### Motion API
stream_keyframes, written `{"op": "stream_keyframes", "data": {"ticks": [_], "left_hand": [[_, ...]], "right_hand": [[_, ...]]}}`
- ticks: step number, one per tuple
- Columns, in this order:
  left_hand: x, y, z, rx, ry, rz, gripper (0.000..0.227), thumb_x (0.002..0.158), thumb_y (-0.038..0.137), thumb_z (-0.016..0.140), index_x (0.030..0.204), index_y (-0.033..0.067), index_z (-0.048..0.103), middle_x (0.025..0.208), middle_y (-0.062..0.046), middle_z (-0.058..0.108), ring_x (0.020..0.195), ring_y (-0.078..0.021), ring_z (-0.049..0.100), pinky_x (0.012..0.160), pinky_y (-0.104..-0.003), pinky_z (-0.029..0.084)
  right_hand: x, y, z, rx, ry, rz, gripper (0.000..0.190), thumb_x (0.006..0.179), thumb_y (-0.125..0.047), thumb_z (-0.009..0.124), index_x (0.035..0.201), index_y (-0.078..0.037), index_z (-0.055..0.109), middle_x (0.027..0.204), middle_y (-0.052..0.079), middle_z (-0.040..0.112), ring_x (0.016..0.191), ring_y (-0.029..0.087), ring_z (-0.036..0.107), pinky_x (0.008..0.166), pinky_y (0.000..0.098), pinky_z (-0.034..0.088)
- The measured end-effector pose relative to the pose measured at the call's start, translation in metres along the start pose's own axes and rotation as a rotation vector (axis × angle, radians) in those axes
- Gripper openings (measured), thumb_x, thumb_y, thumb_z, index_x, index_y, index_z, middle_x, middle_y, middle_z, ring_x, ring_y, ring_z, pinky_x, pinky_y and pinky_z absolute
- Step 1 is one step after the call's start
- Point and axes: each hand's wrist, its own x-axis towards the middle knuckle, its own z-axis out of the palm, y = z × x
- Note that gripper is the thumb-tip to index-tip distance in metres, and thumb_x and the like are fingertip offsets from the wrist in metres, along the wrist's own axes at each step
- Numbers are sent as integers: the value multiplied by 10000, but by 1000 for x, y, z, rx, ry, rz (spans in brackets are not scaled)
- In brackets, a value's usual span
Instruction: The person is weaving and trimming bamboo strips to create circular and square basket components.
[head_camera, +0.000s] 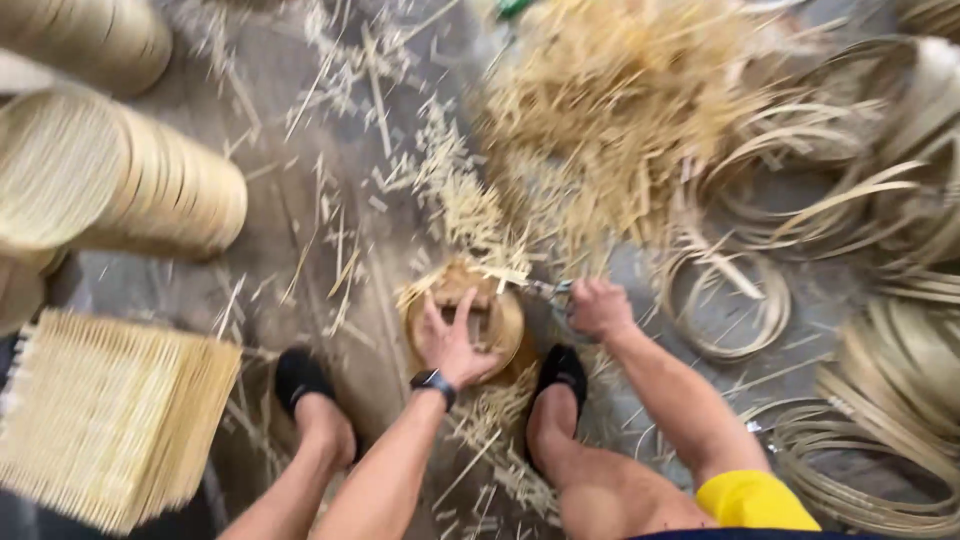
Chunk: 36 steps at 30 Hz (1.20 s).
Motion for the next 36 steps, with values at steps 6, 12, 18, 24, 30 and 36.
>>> {"op": "stream_keyframes", "data": {"ticks": [6, 12, 18, 24, 30, 36], "left_hand": [[4, -19, 30, 123, 162, 252, 1030, 561, 224, 872, 1468, 419, 424, 1605, -323, 90, 1408, -528, 314, 1110, -619, 285], [9, -29, 21, 194, 92, 304, 1010, 555, 119, 810, 1444, 438, 452, 1551, -223, 233, 1352, -478, 402, 1084, -615, 324], [16, -43, 29, 149, 77, 359, 1009, 551, 110, 831, 1426, 438, 450, 1549, -228, 224, 1380, -487, 348, 1060, -611, 330], [17, -50, 23, 259, -65, 493, 1068, 517, 76, 857, 1425, 472, 458, 1616, -178, 178, 1513, -390, 258, 1124, -654, 234], [5, -25, 33, -155, 284, 108, 1127, 606, 495, 880, 1532, 156, 334, 1549, -220, 287, 1447, -413, 235, 1121, -712, 153], [10, -21, 45, 10, 172, 181, 987, 641, 479, 787, 1504, 151, 438, 1421, -101, 546, 1411, -346, 382, 1160, -692, 226]], "right_hand": [[12, -52, -82, -11, 92, -58, 544, 671, -457, 742, 956, -2, 654, 954, 220, 679, 929, 398, 671, 832, 486, 553], [14, -4, -37, 14, -238, 122, 465, 922, -472, 657, 1070, -31, 665, 1100, 208, 678, 1054, 367, 664, 935, 488, 527], [16, -49, -93, -107, -160, -35, 690, 767, -564, 734, 1115, 26, 650, 1124, 205, 647, 1101, 346, 617, 980, 440, 497], [30, -51, -58, -150, -256, 10, 657, 852, -515, 688, 1235, 16, 623, 1153, 221, 635, 1074, 323, 614, 932, 453, 503], [17, -29, -68, -74, -329, 58, 478, 944, -464, 587, 1151, -40, 663, 1134, 194, 683, 1070, 311, 672, 919, 458, 553], [30, -50, -58, -188, -38, -100, 548, 765, -451, 678, 1032, 28, 669, 984, 205, 681, 920, 320, 681, 814, 442, 567]]}}
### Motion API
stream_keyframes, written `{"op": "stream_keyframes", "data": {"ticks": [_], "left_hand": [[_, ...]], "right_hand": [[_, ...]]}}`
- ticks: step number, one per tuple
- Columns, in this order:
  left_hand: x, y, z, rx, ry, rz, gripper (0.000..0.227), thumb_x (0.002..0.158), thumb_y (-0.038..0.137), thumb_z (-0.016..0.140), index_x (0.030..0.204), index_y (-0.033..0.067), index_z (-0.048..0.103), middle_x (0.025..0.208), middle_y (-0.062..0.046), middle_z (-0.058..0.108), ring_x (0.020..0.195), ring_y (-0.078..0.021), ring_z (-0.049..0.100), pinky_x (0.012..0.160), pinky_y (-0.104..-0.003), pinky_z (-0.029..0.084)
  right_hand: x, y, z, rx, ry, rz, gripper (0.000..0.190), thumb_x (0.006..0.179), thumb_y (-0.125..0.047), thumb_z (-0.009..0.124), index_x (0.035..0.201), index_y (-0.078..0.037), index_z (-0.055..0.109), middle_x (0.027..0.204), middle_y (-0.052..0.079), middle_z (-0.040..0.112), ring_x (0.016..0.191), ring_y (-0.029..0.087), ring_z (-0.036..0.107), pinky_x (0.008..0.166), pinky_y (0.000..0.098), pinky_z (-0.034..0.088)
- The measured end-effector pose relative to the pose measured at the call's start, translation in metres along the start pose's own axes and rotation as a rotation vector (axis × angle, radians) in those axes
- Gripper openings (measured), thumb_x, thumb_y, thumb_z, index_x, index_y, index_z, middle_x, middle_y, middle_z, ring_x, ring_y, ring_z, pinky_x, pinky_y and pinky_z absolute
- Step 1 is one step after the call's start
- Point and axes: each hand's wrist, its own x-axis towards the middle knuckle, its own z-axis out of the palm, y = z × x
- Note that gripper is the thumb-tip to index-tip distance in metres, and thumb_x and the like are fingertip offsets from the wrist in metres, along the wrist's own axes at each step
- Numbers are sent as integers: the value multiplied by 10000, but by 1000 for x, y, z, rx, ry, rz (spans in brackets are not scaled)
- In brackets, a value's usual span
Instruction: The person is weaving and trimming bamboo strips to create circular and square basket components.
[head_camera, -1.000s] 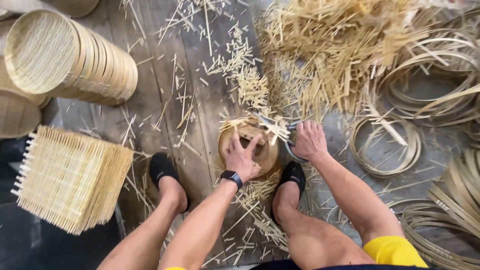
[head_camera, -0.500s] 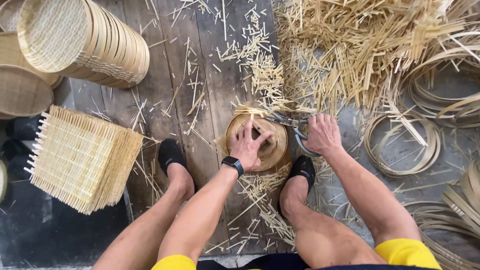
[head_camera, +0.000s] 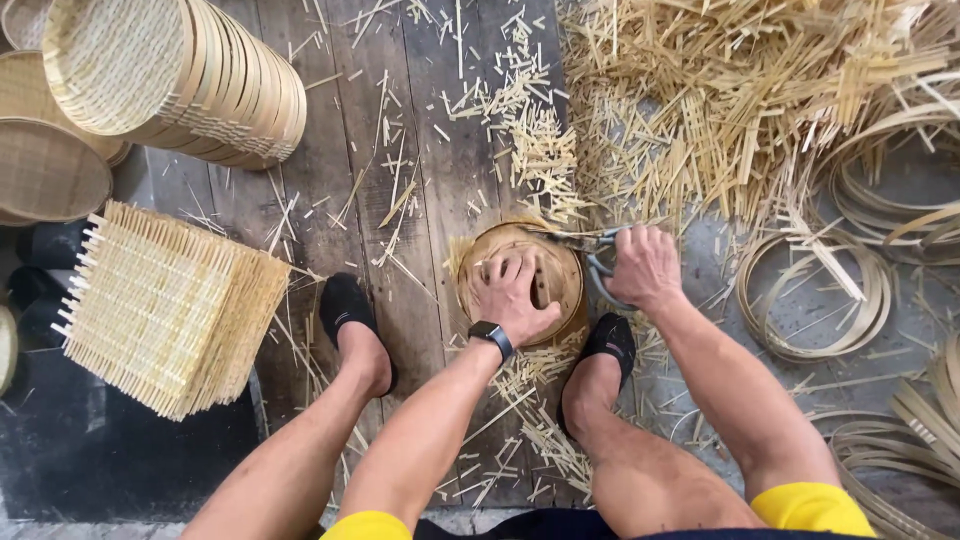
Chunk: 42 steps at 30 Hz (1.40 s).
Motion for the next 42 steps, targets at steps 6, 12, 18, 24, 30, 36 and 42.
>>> {"op": "stream_keyframes", "data": {"ticks": [6, 12, 18, 24, 30, 36, 42], "left_hand": [[-3, -17, -19, 17, -132, 185, 876, 627, 427, 764, 1422, 181, 489, 1390, -54, 578, 1394, -289, 443, 1101, -693, 292], [4, -22, -13, 105, -187, 344, 930, 575, 405, 833, 1402, 158, 485, 1351, -76, 565, 1335, -306, 446, 1113, -724, 212], [8, -36, -18, 146, -191, 502, 917, 526, 358, 822, 1378, 190, 526, 1331, 1, 600, 1327, -229, 501, 1203, -640, 196], [11, -39, -24, 185, -286, 581, 960, 518, 341, 856, 1402, 180, 516, 1351, -25, 583, 1349, -245, 472, 1151, -638, 207], [-21, -15, -22, -69, 260, 235, 1066, 592, 425, 845, 1497, 92, 391, 1521, -262, 316, 1442, -466, 250, 1156, -719, 126], [-7, -2, 19, 6, 278, -44, 960, 721, 342, 774, 1545, 93, 350, 1600, -266, 232, 1494, -595, 73, 1204, -716, 171], [-5, -19, 0, -9, 180, 140, 999, 680, 298, 749, 1570, 74, 354, 1596, -250, 270, 1476, -589, 76, 1215, -671, 189]], "right_hand": [[-20, 28, 37, 116, -146, 56, 382, 864, -345, 662, 1058, -16, 676, 1065, 209, 684, 1012, 344, 671, 852, 470, 548], [-6, -6, -13, 30, -191, 30, 663, 818, -572, 691, 1084, 34, 660, 986, 207, 673, 957, 317, 662, 828, 443, 550], [-16, 25, 19, 101, -216, 19, 504, 845, -466, 661, 1098, -30, 673, 1055, 177, 682, 1021, 317, 665, 863, 461, 551], [2, -13, -9, -5, -146, -9, 518, 826, -450, 670, 1084, -2, 638, 1051, 199, 673, 1036, 333, 663, 880, 450, 548], [-12, 27, 52, 147, -211, 23, 420, 930, -410, 628, 1099, -25, 636, 1070, 205, 680, 1048, 343, 664, 870, 492, 546], [-7, -24, -36, 74, 92, -23, 633, 739, -557, 718, 983, 22, 642, 963, 221, 660, 919, 351, 650, 813, 453, 543], [-10, 22, 57, 103, -198, 78, 358, 939, -367, 600, 1058, -34, 658, 952, 166, 674, 871, 274, 676, 787, 438, 565]]}}
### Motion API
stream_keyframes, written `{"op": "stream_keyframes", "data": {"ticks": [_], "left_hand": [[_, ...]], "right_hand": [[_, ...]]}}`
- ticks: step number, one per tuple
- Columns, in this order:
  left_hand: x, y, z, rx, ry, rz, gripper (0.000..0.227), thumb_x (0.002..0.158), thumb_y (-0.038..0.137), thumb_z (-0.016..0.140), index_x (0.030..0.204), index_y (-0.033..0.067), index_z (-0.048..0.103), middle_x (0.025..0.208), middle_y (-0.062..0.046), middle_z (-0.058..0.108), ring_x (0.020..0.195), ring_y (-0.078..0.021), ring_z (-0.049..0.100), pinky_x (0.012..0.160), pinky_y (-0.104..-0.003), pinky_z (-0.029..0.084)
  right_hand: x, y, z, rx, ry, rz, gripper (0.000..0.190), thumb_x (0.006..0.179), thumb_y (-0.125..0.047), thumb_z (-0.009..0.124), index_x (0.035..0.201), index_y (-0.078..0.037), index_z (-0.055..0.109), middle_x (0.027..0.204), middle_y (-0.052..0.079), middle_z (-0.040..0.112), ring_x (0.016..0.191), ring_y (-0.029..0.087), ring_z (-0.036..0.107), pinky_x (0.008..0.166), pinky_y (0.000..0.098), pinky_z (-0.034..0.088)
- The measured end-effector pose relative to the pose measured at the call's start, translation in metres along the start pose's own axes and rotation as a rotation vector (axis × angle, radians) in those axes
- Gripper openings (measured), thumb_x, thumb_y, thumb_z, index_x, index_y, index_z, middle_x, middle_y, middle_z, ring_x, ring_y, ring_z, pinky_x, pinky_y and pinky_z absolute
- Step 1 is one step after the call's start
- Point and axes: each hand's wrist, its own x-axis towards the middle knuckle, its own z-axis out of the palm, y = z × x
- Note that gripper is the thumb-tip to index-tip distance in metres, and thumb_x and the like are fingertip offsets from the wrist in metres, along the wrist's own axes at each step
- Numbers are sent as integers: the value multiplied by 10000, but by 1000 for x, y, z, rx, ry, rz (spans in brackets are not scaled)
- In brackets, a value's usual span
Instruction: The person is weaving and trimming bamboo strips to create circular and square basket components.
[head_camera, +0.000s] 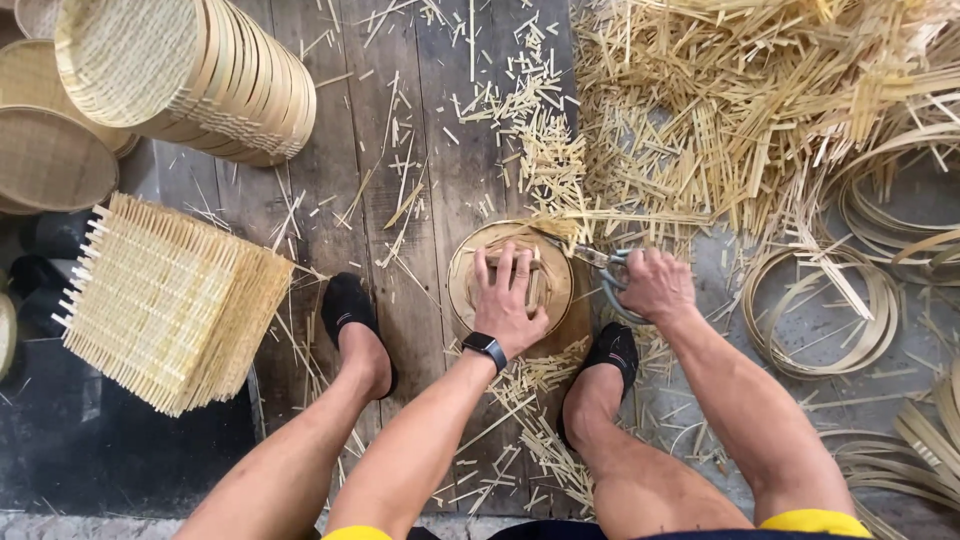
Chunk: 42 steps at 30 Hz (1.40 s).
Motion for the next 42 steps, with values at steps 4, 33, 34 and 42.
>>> {"op": "stream_keyframes", "data": {"ticks": [4, 33, 34, 42], "left_hand": [[1, 3, -5, -14, -36, 0, 932, 679, 279, 745, 1520, 88, 389, 1590, -214, 324, 1499, -564, 104, 1249, -616, 205], [29, -28, -33, -353, -347, 366, 827, 665, 202, 783, 1435, 158, 482, 1542, -134, 440, 1476, -354, 362, 1231, -520, 302], [39, -43, -18, -353, -341, 372, 827, 665, 202, 783, 1435, 158, 482, 1542, -134, 440, 1476, -354, 362, 1231, -520, 302], [90, -72, 12, -208, -294, -469, 454, 999, 511, 580, 1385, 281, 643, 1379, -133, 629, 1317, -300, 554, 1141, -432, 416]], "right_hand": [[-13, -18, -42, 34, -34, 17, 423, 944, -445, 602, 1033, -34, 652, 955, 166, 675, 867, 275, 680, 747, 444, 571], [-5, 3, -63, 327, -106, 516, 579, 916, -532, 716, 1090, 17, 665, 1027, 197, 697, 974, 344, 698, 914, 485, 557], [0, 16, -44, 325, -99, 517, 579, 916, -532, 716, 1090, 17, 665, 1027, 197, 697, 974, 344, 698, 914, 485, 557], [-41, -51, -83, 481, 6, 338, 472, 883, -281, 787, 1273, -50, 654, 1225, 204, 607, 1158, 300, 595, 990, 416, 535]]}}
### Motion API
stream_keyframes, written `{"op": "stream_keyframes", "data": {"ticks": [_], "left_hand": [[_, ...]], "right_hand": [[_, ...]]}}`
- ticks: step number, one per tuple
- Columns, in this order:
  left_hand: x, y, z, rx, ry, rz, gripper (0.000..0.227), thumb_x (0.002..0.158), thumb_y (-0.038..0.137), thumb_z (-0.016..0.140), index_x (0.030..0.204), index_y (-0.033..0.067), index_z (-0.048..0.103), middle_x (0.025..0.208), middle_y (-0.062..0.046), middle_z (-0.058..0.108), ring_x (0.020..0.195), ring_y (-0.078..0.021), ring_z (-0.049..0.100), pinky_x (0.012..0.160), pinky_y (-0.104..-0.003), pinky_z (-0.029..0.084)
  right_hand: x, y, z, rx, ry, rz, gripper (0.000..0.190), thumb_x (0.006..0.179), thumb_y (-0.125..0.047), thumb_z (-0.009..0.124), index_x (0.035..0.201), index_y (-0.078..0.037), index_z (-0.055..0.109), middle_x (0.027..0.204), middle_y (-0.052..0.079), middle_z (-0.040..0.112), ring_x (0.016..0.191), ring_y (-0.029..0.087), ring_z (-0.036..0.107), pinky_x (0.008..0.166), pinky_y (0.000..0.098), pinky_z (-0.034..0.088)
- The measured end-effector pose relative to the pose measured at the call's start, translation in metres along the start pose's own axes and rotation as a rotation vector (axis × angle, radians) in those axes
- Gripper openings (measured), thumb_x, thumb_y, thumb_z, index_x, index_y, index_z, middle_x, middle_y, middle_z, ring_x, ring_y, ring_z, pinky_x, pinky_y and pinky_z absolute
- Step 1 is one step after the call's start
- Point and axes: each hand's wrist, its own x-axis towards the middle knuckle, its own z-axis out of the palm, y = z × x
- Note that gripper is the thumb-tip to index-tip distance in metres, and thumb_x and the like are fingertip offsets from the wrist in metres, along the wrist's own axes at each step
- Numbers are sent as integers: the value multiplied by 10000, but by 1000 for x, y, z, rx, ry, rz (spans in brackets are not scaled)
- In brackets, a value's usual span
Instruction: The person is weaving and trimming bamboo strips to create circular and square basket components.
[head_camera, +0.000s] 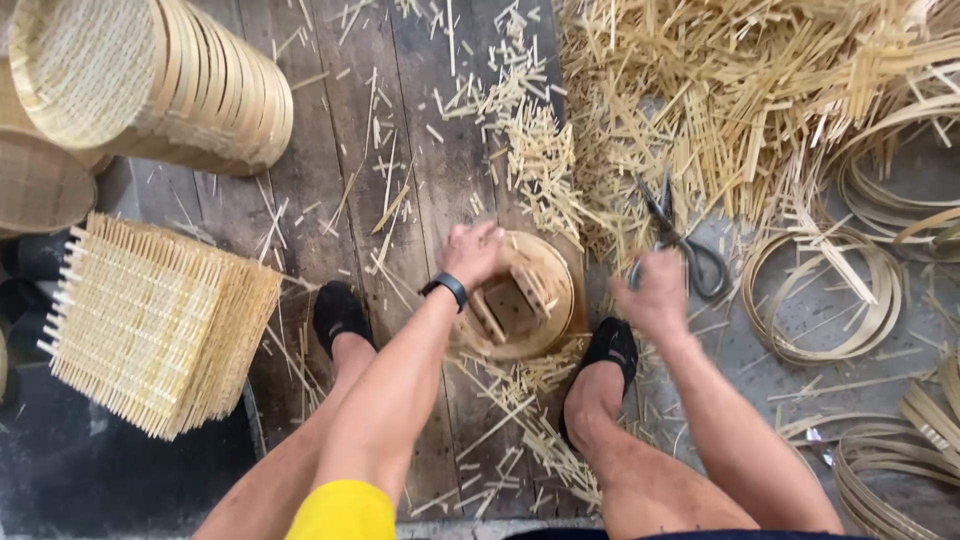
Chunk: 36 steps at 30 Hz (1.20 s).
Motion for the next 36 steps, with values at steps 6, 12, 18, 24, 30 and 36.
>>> {"op": "stream_keyframes", "data": {"ticks": [6, 12, 18, 24, 30, 36], "left_hand": [[32, -3, 48, -190, -102, 8, 353, 854, 600, 706, 1065, 326, 780, 996, 19, 721, 1005, -254, 728, 1013, -555, 550], [27, 12, 72, -23, 87, 60, 278, 799, 560, 773, 880, 304, 843, 968, 8, 620, 1114, -258, 552, 1035, -653, 309], [28, -4, 58, -165, 52, 75, 254, 882, 499, 728, 965, 283, 832, 1127, 23, 703, 1167, -226, 620, 1095, -702, 237], [-22, -101, 33, -308, 164, -249, 386, 800, 288, 855, 1097, 46, 806, 991, -84, 782, 895, -178, 730, 842, -323, 552], [-36, -100, 24, -529, 11, -347, 341, 807, 280, 877, 1063, 66, 807, 948, -58, 803, 803, -111, 698, 770, -272, 545], [-35, -102, 43, -653, 130, -352, 309, 831, 233, 850, 1039, 8, 819, 951, -85, 812, 829, -144, 720, 791, -294, 562]], "right_hand": [[23, 5, 61, 533, -115, 0, 368, 887, -299, 776, 1099, 2, 767, 878, 112, 779, 770, 207, 724, 746, 365, 585], [31, 25, 78, 745, -218, 223, 283, 838, -220, 795, 986, 21, 797, 829, 144, 777, 629, 151, 696, 630, 348, 614], [13, 5, 59, 498, -165, 189, 329, 866, -269, 811, 1045, 7, 806, 815, 158, 786, 642, 171, 726, 630, 308, 578], [-7, 31, 83, 766, -269, 216, 461, 827, -176, 830, 1183, 82, 691, 956, 163, 766, 768, 168, 740, 618, 320, 641], [-18, 25, 82, 871, -168, 200, 291, 889, -139, 774, 1112, 48, 763, 905, 144, 780, 732, 173, 727, 642, 315, 622], [-28, 8, 64, 566, -31, 129, 296, 914, -149, 786, 1136, 47, 771, 928, 185, 790, 798, 209, 728, 749, 343, 582]]}}
